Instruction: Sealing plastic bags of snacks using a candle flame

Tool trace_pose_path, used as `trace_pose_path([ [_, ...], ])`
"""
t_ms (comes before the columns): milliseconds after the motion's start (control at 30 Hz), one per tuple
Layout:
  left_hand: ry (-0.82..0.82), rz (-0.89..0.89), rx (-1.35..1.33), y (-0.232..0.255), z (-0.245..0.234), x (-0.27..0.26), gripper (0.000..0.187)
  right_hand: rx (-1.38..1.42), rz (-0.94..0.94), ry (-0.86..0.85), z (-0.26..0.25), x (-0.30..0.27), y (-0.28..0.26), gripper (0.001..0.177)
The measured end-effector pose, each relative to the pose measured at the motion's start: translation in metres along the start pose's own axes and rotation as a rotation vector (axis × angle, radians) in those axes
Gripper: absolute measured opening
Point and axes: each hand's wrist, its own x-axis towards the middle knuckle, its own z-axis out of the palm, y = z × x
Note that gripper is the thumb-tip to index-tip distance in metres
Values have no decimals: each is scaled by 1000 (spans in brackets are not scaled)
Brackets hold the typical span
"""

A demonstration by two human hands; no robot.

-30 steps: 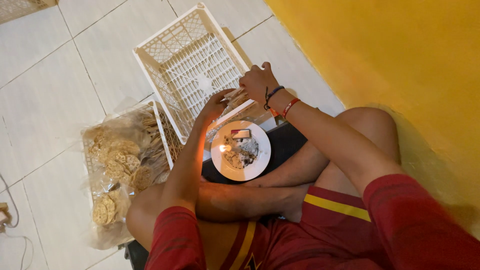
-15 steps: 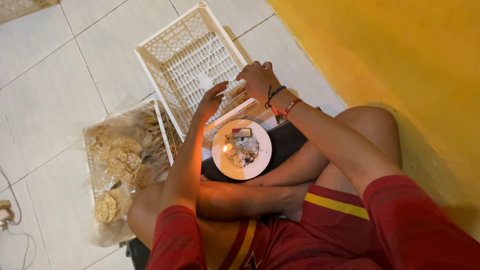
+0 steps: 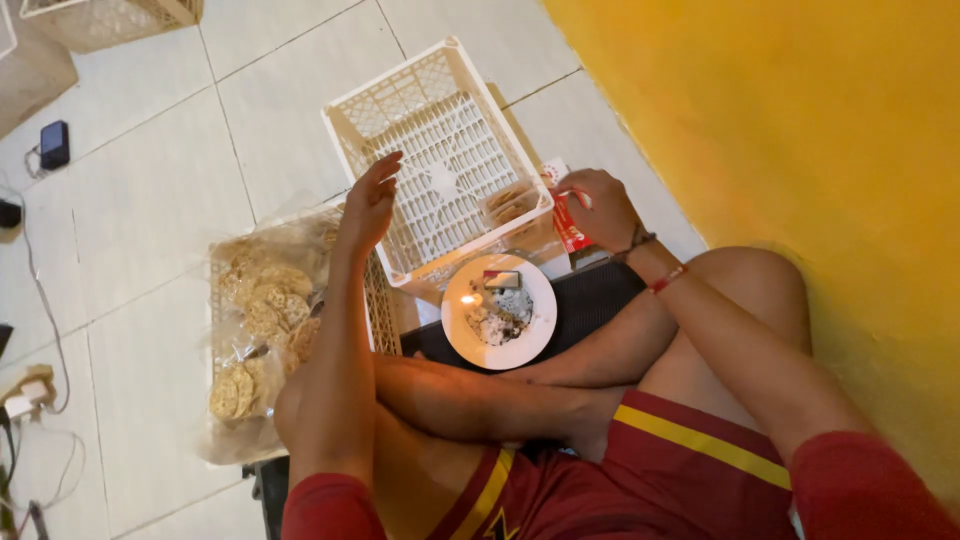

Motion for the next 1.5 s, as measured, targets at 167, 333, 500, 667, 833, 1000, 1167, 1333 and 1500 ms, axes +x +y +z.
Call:
trace_pose_path([
  [167,136,59,28,31,-16,-84,50,72,219,-99,-54,-36,0,24],
  [333,264,118,216,-24,-19,-145,47,123,437,-101,-96,-51,-8,23],
  [500,185,-137,524,87,-7,-212,49,171,537,-101,-115,-83,-13,22],
  [667,436,16,1032,97,20,-251,38,177,465,-147,-92,-88,-20,25],
  [833,495,180,1114,47,41,-245,25,136,418,-341,-73,-89,-58,26],
  [1000,546,138,991,40,49,-246,22,-75,392,-599,-58,-90,-25,32],
  [1167,544,81,981,-22,56,-235,24,-102,410,-606,-53,-92,-35,33],
  [1333,564,108,912,-33,57,-233,22,-143,399,-597,-51,-98,-36,30],
  [1500,533,60,841,-21,58,-234,18,-234,317,-608,-48,-104,-25,26],
])
